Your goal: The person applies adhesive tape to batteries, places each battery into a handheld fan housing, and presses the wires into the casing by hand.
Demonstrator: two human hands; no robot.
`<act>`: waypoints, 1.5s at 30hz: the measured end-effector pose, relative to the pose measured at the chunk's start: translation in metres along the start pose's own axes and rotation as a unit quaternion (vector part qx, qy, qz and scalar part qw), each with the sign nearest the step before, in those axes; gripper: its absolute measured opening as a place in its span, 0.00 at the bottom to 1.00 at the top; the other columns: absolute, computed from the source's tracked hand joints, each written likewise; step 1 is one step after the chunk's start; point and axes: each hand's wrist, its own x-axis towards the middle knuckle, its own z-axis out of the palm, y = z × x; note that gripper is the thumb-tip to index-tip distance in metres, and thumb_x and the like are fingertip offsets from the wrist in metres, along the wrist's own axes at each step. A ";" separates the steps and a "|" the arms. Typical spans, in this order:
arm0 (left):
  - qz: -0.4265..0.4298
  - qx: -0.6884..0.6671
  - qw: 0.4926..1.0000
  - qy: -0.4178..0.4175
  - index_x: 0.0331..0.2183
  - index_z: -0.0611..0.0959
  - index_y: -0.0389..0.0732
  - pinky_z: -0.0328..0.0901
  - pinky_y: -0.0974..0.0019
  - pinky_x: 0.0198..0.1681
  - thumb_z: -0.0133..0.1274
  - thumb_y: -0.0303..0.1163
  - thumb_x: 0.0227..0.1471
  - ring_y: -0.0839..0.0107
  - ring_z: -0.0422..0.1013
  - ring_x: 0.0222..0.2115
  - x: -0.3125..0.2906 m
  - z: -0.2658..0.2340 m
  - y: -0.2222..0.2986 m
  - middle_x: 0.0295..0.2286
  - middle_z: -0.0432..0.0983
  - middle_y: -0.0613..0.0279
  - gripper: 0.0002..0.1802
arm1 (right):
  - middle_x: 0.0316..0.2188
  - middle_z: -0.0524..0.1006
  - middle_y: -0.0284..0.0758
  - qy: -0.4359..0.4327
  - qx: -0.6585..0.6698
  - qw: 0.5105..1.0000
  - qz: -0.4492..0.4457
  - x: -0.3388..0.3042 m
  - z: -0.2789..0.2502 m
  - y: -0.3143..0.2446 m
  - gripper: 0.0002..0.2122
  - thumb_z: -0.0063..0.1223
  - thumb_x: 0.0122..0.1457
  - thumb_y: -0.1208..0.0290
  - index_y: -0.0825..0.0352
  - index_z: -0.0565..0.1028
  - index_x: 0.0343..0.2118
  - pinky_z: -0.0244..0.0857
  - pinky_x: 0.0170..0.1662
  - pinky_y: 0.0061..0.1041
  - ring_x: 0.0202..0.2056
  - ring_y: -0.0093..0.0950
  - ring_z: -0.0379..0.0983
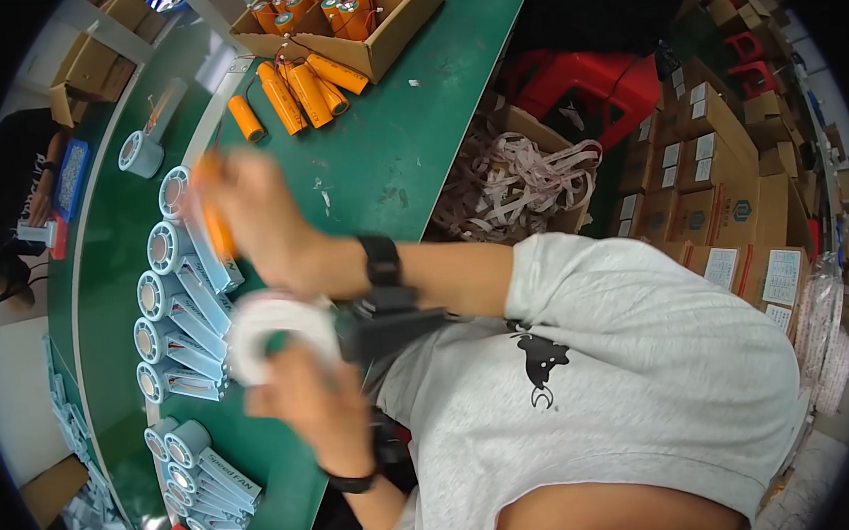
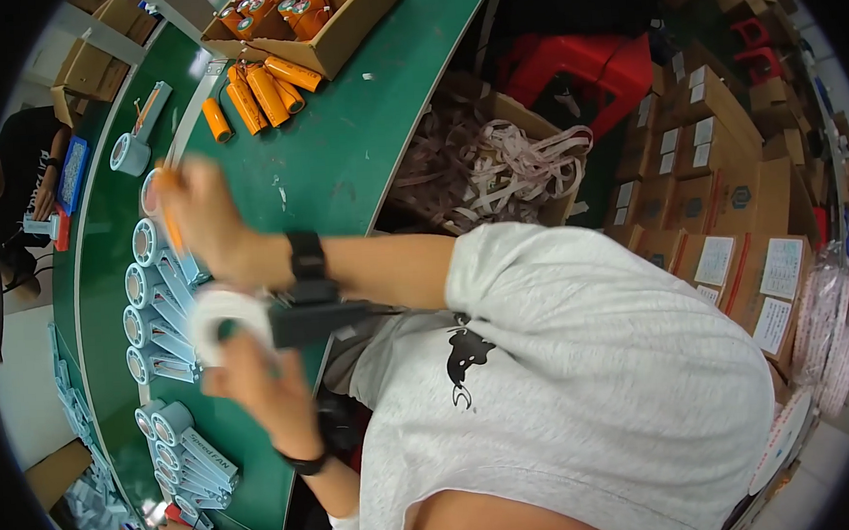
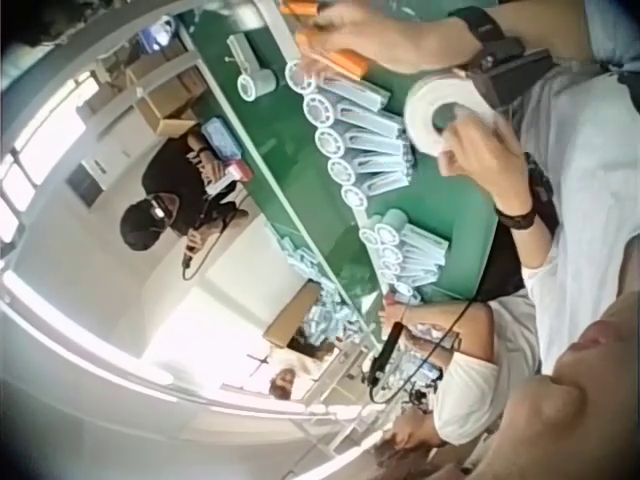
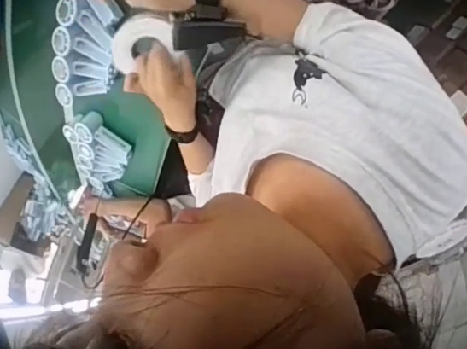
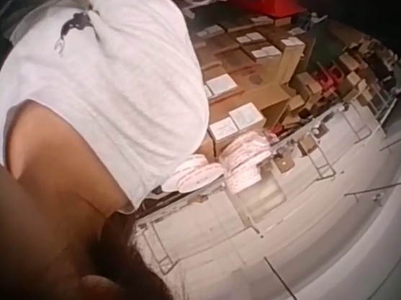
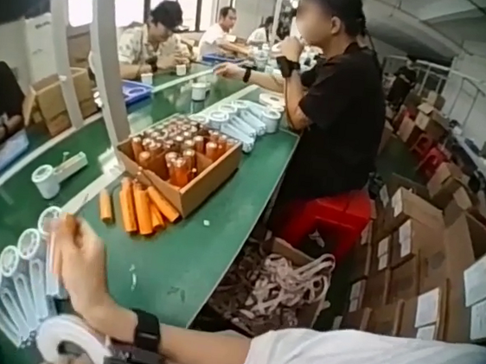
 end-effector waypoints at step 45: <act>0.117 -0.204 0.959 -0.159 0.39 0.68 0.38 0.61 0.59 0.45 0.62 0.24 0.30 0.53 0.64 0.42 0.120 0.023 -0.052 0.41 0.63 0.53 0.29 | 0.35 0.75 0.51 -0.425 -0.272 0.856 -0.109 -0.005 -0.073 -0.122 0.14 0.60 0.40 0.78 0.67 0.66 0.28 0.40 0.59 0.45 0.47 0.43 0.68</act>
